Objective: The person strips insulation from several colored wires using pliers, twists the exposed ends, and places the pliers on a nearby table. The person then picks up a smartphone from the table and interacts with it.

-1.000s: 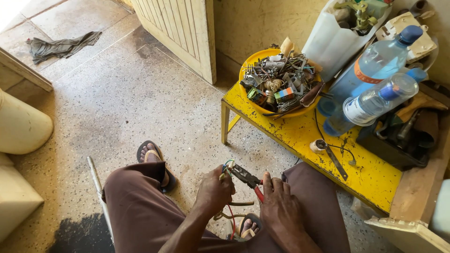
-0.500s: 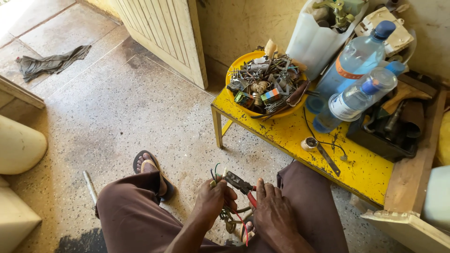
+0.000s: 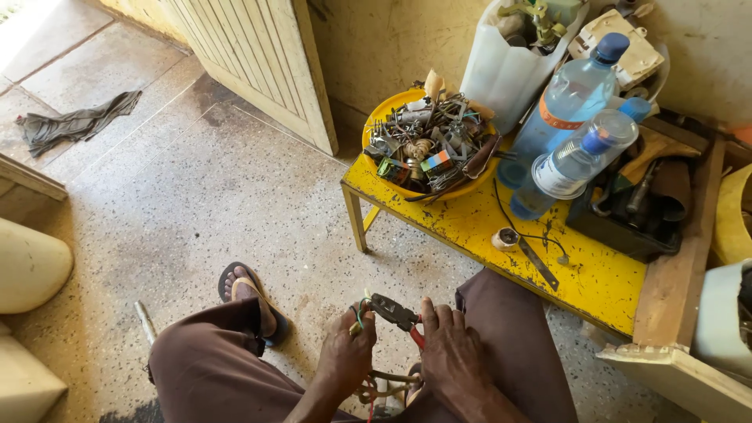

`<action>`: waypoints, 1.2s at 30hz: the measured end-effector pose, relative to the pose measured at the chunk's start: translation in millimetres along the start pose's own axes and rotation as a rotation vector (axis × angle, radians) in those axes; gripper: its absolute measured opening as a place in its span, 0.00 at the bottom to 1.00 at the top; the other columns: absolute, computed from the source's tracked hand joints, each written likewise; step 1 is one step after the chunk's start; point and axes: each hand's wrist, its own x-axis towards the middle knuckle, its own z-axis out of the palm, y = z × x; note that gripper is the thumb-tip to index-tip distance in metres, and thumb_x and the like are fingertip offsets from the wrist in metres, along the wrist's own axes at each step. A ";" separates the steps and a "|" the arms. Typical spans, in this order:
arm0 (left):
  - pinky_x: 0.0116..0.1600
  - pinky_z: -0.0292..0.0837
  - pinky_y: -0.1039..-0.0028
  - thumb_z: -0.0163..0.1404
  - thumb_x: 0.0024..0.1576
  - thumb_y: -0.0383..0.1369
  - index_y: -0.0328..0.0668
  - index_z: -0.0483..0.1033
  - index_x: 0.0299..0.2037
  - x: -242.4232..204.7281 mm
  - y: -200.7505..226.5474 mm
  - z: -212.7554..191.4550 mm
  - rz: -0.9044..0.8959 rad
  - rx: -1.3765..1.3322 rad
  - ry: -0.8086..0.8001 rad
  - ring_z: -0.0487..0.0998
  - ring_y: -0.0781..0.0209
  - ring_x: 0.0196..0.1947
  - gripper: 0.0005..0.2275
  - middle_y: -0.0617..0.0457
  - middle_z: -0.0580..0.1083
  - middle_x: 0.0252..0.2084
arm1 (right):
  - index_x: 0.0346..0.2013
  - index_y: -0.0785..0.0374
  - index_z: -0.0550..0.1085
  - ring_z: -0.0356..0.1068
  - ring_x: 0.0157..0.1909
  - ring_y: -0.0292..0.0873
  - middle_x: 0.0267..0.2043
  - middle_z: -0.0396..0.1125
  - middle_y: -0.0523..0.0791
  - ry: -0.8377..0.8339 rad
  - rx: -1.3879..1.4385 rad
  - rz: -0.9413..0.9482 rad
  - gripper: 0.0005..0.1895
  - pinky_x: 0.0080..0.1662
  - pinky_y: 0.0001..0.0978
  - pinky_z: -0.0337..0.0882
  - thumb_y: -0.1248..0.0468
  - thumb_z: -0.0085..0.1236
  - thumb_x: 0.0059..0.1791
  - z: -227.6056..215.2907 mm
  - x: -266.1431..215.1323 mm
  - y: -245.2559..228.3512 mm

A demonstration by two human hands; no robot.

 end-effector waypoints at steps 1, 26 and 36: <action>0.33 0.71 0.68 0.36 0.72 0.43 0.47 0.72 0.40 -1.5 -2.0 -0.7 0.032 -0.013 0.022 0.69 0.64 0.27 0.15 0.55 0.73 0.30 | 0.77 0.56 0.50 0.61 0.58 0.54 0.64 0.59 0.48 0.071 0.043 -0.026 0.39 0.51 0.50 0.73 0.59 0.51 0.52 5.6 1.0 2.9; 0.21 0.43 0.74 0.47 0.64 0.32 0.32 0.83 0.37 -8.0 -4.0 -75.8 0.301 -0.401 -0.393 0.53 0.72 0.13 0.13 0.60 0.58 0.12 | 0.45 0.58 0.76 0.58 0.36 0.31 0.33 0.63 0.37 -0.748 1.354 -0.329 0.15 0.40 0.23 0.58 0.52 0.62 0.50 -72.9 -26.9 20.3; 0.16 0.55 0.76 0.45 0.63 0.31 0.19 0.80 0.41 -0.4 -17.3 -72.6 0.220 -0.796 -0.497 0.51 0.66 0.11 0.16 0.57 0.53 0.14 | 0.55 0.62 0.71 0.48 0.19 0.31 0.22 0.51 0.41 -1.068 1.717 -0.236 0.15 0.23 0.21 0.54 0.59 0.59 0.57 -73.7 -35.3 9.6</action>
